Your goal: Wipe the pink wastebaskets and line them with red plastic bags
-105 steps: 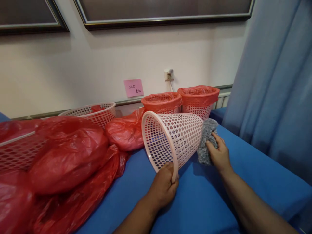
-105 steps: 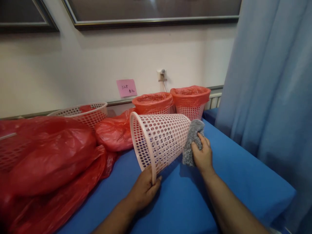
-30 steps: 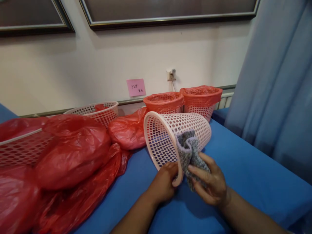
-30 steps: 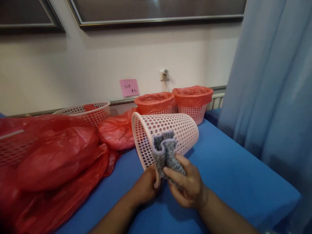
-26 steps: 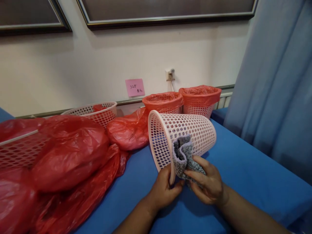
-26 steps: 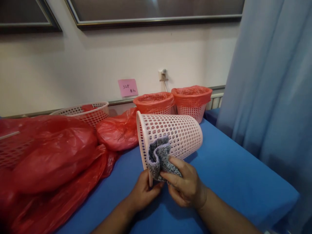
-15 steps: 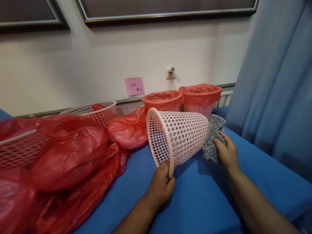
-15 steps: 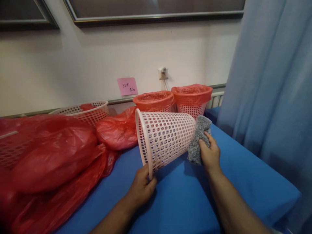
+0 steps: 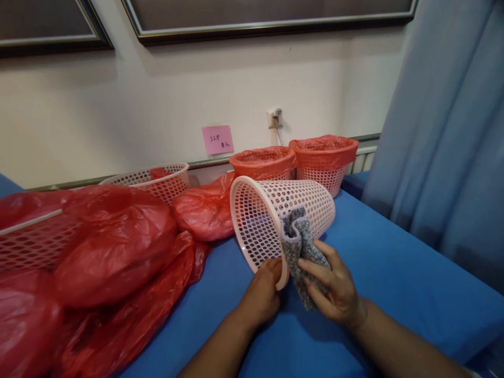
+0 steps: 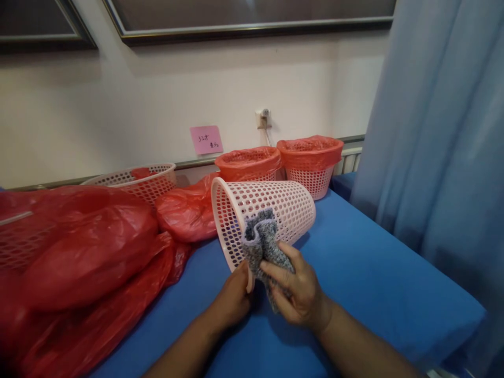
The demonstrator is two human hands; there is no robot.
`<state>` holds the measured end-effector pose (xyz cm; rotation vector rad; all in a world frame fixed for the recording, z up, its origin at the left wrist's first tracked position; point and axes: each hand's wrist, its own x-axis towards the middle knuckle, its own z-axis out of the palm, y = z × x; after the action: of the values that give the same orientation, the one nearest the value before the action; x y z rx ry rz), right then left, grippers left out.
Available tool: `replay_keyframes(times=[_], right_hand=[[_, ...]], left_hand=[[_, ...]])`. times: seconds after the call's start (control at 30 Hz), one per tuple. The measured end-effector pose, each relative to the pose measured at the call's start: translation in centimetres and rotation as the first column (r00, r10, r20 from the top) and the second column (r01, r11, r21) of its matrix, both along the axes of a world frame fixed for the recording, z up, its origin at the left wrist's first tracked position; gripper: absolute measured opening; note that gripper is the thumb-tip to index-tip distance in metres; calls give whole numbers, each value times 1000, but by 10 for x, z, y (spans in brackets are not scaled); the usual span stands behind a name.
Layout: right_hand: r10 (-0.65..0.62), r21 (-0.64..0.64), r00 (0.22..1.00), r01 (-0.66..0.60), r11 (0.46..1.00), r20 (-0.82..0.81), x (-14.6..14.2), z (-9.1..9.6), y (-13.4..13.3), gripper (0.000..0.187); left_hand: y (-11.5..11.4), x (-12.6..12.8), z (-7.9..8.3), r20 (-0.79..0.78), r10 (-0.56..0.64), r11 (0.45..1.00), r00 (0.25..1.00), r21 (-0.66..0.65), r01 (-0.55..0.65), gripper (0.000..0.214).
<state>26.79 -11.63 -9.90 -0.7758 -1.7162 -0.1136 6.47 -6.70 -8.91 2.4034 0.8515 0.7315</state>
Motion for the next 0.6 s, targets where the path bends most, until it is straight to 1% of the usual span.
replay_keyframes(times=[0.03,0.07,0.1,0.13,0.17,0.2,0.23,0.27,0.3,0.33,0.37,0.4,0.43,0.47,0.5,0.53,0.57,0.6], right_hand=[[-63,-34,996,61,998,-58,3,-2,6,55],[-159,-101,977,146,984,-140,9,-5,15,52],[-276,-200,933,232,952,-230,19,-8,27,49],[-399,-330,861,295,897,-316,31,-11,39,47],[-504,-464,776,311,829,-380,44,-14,52,48],[-562,-583,700,254,772,-440,57,-16,63,50],[-577,-675,645,126,727,-501,69,-18,72,53],[-584,-725,598,7,688,-548,78,-19,79,56],[-581,-743,571,-78,665,-580,83,-19,82,58],[-574,-739,566,-97,666,-592,84,-19,81,58],[-564,-718,585,-44,695,-582,81,-17,78,57],[-544,-667,631,58,743,-552,75,-15,72,55],[-504,-574,703,166,802,-501,67,-13,63,51],[-442,-447,787,239,862,-431,56,-10,53,47],[-357,-310,868,253,916,-344,45,-7,42,45],[-255,-189,936,212,959,-242,35,-4,31,45],[-165,-96,976,152,984,-145,25,-1,20,47],[-90,-31,994,89,996,-59,18,2,11,50]], left_hand=[[1,0,1,4,0,1000,1000,-5,0,74],[1,0,2,1,1,1000,1000,-12,-1,75],[2,1,3,-6,2,1000,1000,-18,-2,75],[2,1,3,-18,2,1000,1000,-21,-2,76],[2,2,3,-33,1,1000,999,-22,-2,77],[3,2,3,-45,0,1000,999,-22,-1,77],[3,2,2,-55,-4,1000,998,-21,3,76],[3,2,1,-60,-9,1000,998,-18,8,76],[3,1,0,-63,-15,1000,998,-17,14,77],[4,1,-2,-63,-18,1000,998,-16,17,77],[4,0,-3,-64,-15,1000,998,-14,14,78],[5,-1,-4,-71,-6,1000,997,-13,5,78],[5,-1,-4,-81,7,1000,997,-12,-8,78],[6,-1,-4,-91,17,1000,996,-13,-19,76],[6,-1,-4,-98,21,1000,995,-12,-22,74],[6,-1,-3,-102,14,1000,995,-11,-15,71],[5,0,-1,-98,0,1000,995,-14,-1,67],[4,1,1,-82,-12,1000,997,-18,11,63]])
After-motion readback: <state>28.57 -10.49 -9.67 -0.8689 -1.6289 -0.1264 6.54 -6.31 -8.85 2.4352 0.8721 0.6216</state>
